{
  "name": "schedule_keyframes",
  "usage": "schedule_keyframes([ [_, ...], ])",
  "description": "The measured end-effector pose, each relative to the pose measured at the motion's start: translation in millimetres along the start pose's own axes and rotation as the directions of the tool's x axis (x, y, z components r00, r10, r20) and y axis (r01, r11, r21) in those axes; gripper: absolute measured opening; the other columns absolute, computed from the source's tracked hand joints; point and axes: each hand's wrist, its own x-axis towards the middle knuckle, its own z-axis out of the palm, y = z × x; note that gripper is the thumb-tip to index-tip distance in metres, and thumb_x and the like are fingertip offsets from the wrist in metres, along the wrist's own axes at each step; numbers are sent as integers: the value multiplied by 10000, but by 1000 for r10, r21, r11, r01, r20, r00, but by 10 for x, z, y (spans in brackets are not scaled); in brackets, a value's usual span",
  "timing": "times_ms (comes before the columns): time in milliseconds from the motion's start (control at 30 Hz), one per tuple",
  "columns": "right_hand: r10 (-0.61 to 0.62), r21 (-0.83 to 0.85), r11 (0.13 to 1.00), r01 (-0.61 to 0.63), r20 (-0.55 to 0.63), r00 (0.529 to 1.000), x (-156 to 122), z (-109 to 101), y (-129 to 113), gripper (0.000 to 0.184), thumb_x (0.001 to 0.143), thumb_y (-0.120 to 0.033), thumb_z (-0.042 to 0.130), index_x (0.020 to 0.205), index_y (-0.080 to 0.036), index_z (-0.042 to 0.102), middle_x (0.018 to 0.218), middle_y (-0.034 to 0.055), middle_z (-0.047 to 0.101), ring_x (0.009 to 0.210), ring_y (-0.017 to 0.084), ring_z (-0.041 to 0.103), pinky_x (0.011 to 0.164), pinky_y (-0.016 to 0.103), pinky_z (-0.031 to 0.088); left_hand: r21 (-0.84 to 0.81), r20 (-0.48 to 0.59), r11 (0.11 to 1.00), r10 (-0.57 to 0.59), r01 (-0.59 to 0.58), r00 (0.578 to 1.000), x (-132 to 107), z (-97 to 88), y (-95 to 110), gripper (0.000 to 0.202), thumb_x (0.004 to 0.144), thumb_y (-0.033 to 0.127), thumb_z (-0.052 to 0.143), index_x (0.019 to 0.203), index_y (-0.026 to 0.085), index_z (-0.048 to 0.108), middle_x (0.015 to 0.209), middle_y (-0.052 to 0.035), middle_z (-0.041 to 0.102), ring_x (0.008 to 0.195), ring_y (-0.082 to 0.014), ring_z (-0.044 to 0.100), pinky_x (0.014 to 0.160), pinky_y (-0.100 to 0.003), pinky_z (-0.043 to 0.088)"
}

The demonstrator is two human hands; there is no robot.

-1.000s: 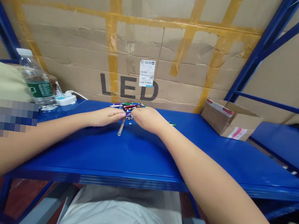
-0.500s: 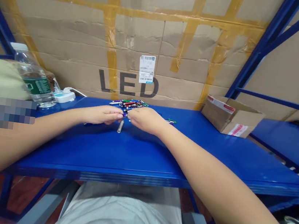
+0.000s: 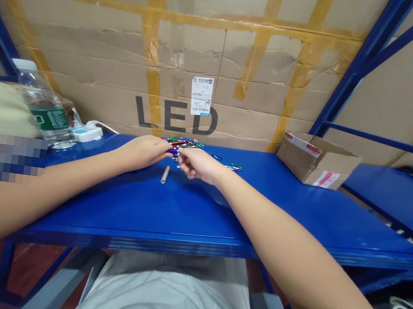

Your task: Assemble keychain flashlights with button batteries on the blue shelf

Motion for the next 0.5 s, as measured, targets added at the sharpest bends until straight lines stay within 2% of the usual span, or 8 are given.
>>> schedule_keyframes([
  [33,-102,-170,981,89,-66,993,-1,-12,4,328,956,-368,330,685,-211,427,517,-36,429,442,105,351,457,229,308,-72,23,997,-23,24,999,1,6,-7,272,966,331,392,951,160,602,888,-96,660,826,-212,600,741,-303,422],
  [100,-345,-512,824,241,-116,931,-6,-39,14,297,959,-383,358,749,-206,469,662,5,534,589,134,469,568,252,368,-212,59,976,-31,43,998,-4,16,-16,300,981,327,336,1001,173,592,975,-82,667,875,-204,605,763,-291,426],
  [167,-486,-704,637,314,-51,873,-10,-56,26,248,956,-353,378,787,-207,486,768,24,569,697,155,499,662,276,378,-296,76,955,-4,26,997,-21,24,-14,323,982,344,320,980,175,595,973,-74,668,869,-202,608,765,-285,429],
  [200,-503,-733,594,332,-16,864,-11,-57,34,246,957,-336,373,782,-206,487,780,27,568,718,159,501,687,283,377,-306,77,952,3,21,997,-33,28,-9,326,978,350,325,959,173,598,949,-74,668,853,-204,608,757,-285,430],
  [267,-491,-707,616,348,0,871,-9,-37,56,289,965,-317,339,734,-205,471,736,18,548,713,156,501,701,285,379,-274,67,961,-6,25,998,-58,39,9,314,968,344,346,922,166,600,903,-82,663,825,-215,608,737,-293,431],
  [400,-425,-531,788,313,-101,899,16,53,91,343,971,-322,309,671,-210,433,634,-16,490,640,135,486,653,266,394,-101,21,992,-70,72,997,-83,80,40,270,951,320,402,856,152,591,841,-108,654,791,-239,615,724,-323,437],
  [500,-336,-443,858,259,-102,937,47,53,60,344,973,-340,318,681,-209,445,567,-38,465,550,117,460,581,247,391,0,-5,999,-48,48,999,-51,96,55,282,946,347,437,804,150,579,792,-112,647,781,-243,619,740,-337,445],
])
